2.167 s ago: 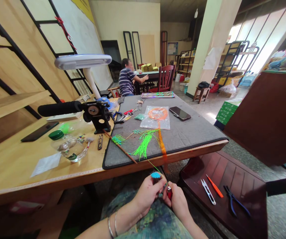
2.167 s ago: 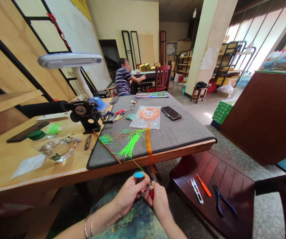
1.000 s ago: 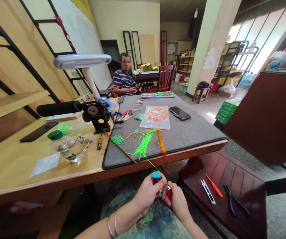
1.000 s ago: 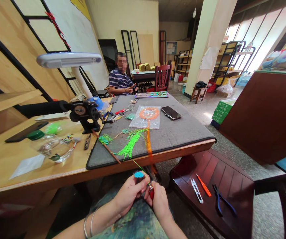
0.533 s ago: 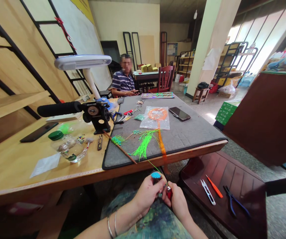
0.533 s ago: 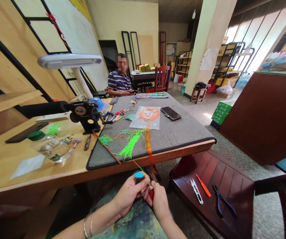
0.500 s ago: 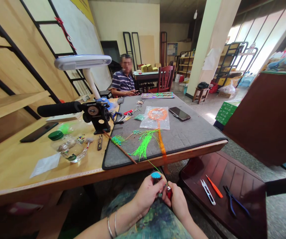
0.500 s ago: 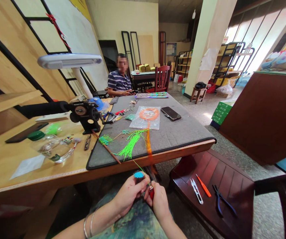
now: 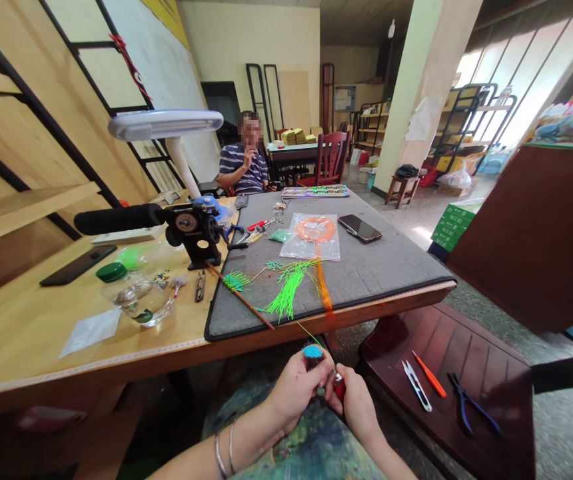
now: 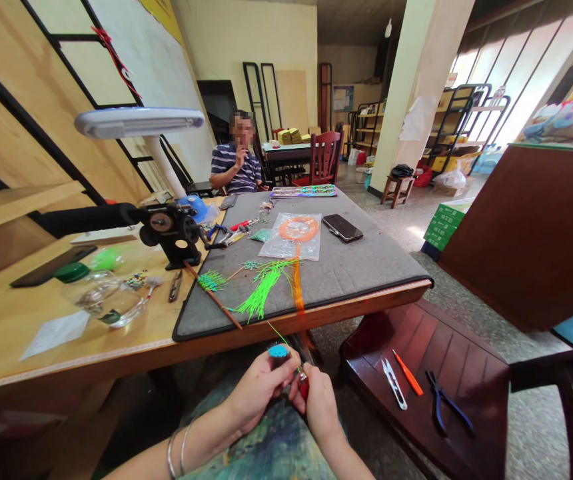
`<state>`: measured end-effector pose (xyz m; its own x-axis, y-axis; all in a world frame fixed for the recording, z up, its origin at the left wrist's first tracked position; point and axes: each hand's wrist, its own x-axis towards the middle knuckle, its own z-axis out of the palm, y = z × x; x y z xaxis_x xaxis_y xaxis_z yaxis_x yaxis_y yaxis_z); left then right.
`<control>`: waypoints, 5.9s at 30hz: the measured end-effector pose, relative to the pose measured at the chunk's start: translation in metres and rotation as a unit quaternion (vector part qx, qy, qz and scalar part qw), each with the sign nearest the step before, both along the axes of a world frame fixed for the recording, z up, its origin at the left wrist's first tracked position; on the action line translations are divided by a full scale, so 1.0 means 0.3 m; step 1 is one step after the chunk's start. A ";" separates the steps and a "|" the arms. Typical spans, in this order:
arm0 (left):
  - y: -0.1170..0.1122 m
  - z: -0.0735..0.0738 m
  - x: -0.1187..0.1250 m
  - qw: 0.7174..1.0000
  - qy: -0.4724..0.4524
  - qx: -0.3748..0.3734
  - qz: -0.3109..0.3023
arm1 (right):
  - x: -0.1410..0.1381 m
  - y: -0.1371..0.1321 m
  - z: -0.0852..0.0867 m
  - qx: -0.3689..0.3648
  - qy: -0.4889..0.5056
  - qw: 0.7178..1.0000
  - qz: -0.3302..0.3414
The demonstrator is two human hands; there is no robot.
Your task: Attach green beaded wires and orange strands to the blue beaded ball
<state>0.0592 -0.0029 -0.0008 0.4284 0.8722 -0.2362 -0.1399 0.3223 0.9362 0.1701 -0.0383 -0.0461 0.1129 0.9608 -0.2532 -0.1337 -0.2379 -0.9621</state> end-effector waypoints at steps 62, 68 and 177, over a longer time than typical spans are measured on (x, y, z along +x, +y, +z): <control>0.043 -0.074 -0.029 0.951 -0.142 -0.270 -0.051 | 0.023 -0.004 -0.079 0.027 0.126 0.990 -0.064; 0.046 -0.076 -0.035 0.944 -0.150 -0.290 -0.055 | 0.031 -0.011 -0.077 0.039 0.128 0.988 -0.077; 0.039 -0.076 -0.064 0.995 -0.010 0.102 0.012 | 0.084 0.337 0.301 0.371 -0.629 0.679 0.075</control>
